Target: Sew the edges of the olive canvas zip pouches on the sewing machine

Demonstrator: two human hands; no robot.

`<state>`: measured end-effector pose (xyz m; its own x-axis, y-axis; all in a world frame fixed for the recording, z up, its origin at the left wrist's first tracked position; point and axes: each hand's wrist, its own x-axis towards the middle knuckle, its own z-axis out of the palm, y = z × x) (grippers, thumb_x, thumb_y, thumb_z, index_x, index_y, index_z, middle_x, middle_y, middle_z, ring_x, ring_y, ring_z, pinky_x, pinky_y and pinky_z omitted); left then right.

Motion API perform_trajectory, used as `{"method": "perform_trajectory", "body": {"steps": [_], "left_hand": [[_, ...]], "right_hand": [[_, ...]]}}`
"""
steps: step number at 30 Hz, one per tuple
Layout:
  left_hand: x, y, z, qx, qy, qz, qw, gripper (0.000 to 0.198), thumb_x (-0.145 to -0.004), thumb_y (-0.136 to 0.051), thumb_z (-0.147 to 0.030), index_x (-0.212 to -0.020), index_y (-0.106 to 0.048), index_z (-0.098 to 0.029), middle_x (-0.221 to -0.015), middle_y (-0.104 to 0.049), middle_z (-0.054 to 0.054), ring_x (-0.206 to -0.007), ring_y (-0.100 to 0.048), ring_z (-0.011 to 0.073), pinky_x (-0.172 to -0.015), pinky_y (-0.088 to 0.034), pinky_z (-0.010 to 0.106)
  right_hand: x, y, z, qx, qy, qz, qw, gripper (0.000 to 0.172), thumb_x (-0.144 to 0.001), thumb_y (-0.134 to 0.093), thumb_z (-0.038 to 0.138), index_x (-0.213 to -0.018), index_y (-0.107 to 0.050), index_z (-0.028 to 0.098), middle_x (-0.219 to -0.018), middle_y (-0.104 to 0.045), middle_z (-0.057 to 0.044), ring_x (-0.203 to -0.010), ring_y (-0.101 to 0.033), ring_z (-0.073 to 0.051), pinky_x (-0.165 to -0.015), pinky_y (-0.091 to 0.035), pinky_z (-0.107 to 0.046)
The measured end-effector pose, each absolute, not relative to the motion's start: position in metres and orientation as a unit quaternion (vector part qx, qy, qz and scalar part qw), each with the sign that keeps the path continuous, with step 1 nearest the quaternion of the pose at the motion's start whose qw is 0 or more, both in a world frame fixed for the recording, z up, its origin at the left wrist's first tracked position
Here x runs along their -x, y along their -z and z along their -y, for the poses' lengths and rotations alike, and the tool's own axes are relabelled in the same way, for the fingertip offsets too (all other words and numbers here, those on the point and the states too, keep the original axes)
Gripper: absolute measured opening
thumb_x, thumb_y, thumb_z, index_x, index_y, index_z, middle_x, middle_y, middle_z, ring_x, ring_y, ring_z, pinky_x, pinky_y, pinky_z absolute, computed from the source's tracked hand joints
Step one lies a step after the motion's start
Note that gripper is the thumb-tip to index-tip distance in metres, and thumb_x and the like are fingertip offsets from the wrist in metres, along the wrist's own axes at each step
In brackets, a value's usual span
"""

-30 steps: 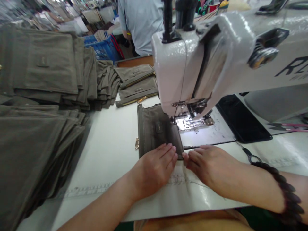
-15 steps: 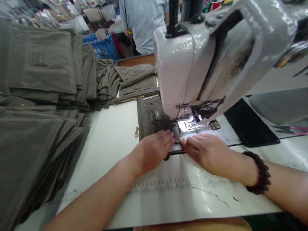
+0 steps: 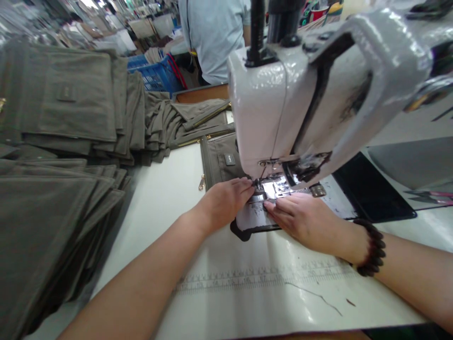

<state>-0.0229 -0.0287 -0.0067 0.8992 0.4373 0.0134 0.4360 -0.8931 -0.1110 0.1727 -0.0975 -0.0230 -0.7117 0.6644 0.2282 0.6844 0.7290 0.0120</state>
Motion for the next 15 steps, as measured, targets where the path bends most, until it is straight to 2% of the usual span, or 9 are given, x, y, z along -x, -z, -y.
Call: {"method": "perform_trajectory", "body": {"steps": [15], "left_hand": [[0.0187,0.0051,0.0273,0.963,-0.008,0.264,0.047,0.021,-0.084,-0.045,-0.009,-0.101,-0.057,-0.013,-0.102,-0.062,0.007,-0.099,-0.056,0.0162,-0.079,-0.046,0.023]], "right_hand": [[-0.1727,0.0253,0.0968,0.375,0.038,0.920,0.111,0.028,-0.092,-0.033,0.020,-0.090,-0.059,0.012,-0.071,-0.053,-0.003,-0.061,-0.042,-0.012,-0.051,-0.023,-0.029]]}}
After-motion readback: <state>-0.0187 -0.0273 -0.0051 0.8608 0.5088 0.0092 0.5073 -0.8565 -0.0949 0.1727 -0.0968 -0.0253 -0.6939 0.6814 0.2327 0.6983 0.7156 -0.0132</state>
